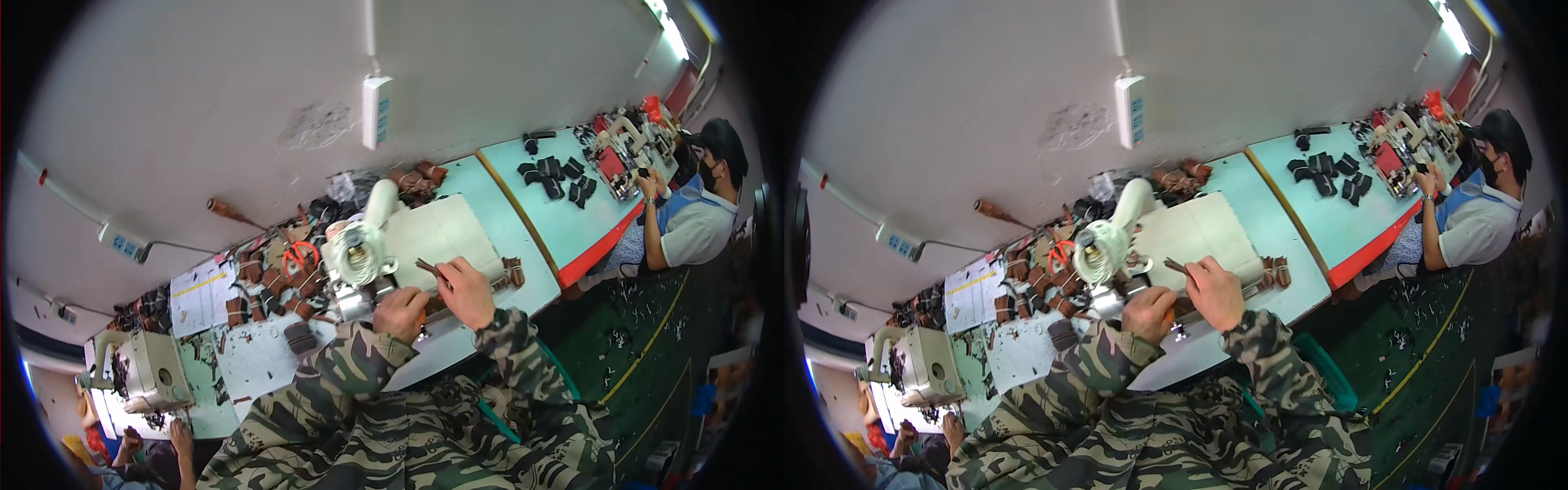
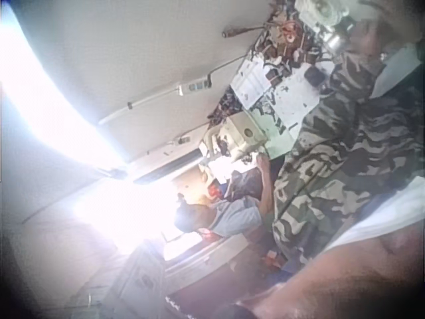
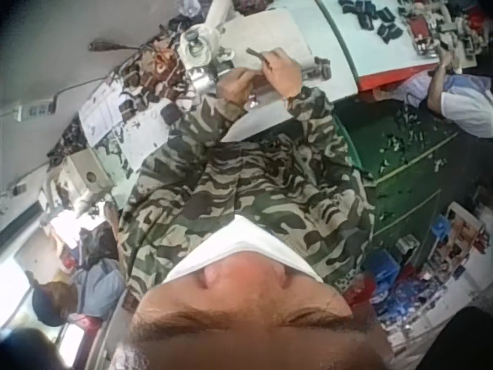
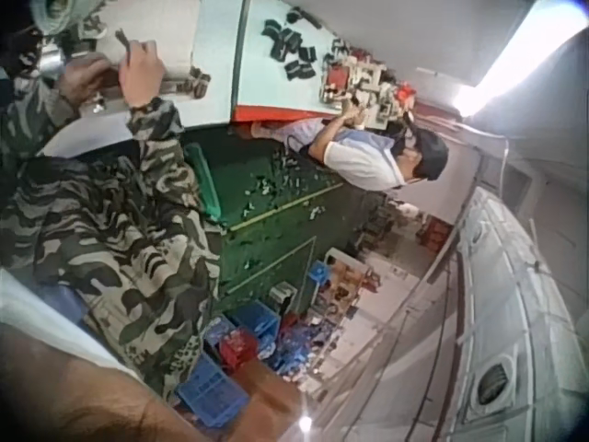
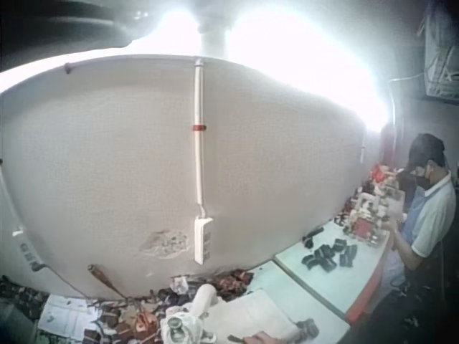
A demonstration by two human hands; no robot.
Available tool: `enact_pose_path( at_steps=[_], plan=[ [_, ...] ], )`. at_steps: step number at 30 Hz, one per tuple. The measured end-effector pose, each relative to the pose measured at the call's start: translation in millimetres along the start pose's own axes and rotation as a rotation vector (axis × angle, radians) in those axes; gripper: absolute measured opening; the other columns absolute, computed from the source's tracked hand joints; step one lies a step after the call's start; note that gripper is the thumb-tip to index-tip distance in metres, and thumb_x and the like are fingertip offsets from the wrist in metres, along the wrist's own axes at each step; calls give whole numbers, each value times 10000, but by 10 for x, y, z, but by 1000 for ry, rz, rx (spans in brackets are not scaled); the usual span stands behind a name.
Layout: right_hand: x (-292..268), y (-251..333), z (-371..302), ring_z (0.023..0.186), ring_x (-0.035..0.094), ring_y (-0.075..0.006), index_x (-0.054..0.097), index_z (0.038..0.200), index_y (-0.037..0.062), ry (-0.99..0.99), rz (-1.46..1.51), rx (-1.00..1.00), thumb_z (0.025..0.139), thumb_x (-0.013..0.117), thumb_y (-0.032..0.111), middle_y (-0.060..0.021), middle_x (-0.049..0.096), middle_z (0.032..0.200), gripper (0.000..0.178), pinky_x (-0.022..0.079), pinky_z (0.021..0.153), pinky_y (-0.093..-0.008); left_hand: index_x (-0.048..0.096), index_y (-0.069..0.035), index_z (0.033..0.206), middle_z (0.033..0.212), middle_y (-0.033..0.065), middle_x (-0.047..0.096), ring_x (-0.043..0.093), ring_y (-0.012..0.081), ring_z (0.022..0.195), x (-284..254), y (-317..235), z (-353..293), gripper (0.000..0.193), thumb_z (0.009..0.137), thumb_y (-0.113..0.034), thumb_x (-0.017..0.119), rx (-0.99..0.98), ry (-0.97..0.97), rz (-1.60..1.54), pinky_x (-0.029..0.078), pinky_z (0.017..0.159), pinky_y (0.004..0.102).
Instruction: The person feeds leather pieces through a skiving machine by hand to bevel their edges, handles bundles of leather straps, and stacks the pieces on the workbench.
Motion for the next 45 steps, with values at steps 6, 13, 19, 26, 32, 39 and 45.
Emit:
enact_pose_path(
  at_steps=[6,13,19,26,32,39,45],
  plan=[
    [373,-612,46,804,568,-345,620,963,20,520,388,154,737,651,142,-162,568,879,259,462,710,-416,636,-90,921,883,66,635,603,259,823,351,192,407,283,654,3,631,24,-93,118,471,753,366],
    [250,-619,210,822,577,-353,614,966,27,429,100,49,735,675,165,-149,557,874,276,475,719,-431,475,-51,1249,1173,169,544,538,332,1056,437,195,447,591,681,22,621,-232,-98,96,449,899,370],
    [336,-784,223,795,583,-344,593,998,38,356,168,36,758,659,150,-139,552,893,273,478,681,-423,118,-3,1425,1253,269,488,504,297,1172,589,339,296,774,796,-2,568,-549,-110,-301,387,994,351],
    [245,-84,90,741,582,-313,576,978,11,221,563,-64,774,649,101,-142,560,891,234,474,642,-377,456,13,1253,1010,92,603,571,148,903,678,587,-208,392,905,-143,549,-975,-412,-1065,464,776,278],
    [600,-564,-817,631,627,-202,613,983,-18,495,760,286,788,688,169,-103,616,758,281,485,578,-284,469,-4,1052,720,153,590,627,279,564,-443,641,-1447,207,895,-129,523,-1176,-630,-879,558,491,389],
    [1847,-956,-1727,568,611,-214,608,892,-80,800,616,695,758,694,286,-145,634,696,400,470,546,-342,538,21,1070,675,95,587,576,186,461,-536,1774,-1749,282,838,-133,584,-1446,-313,-542,468,401,297],
    [1747,-790,-1568,547,575,-329,576,702,-95,621,163,525,682,689,234,-231,577,621,349,425,547,-438,550,-18,1106,852,114,656,655,205,640,-381,2599,-1579,276,869,-158,545,-1375,-156,-690,505,445,303]
  ],
)
Point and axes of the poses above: each hand's wrist, its own z-axis towards the middle knuckle, its own x-axis out of the palm, y = z × x, the point moved 7 cm from there along z, towards the middle knuckle
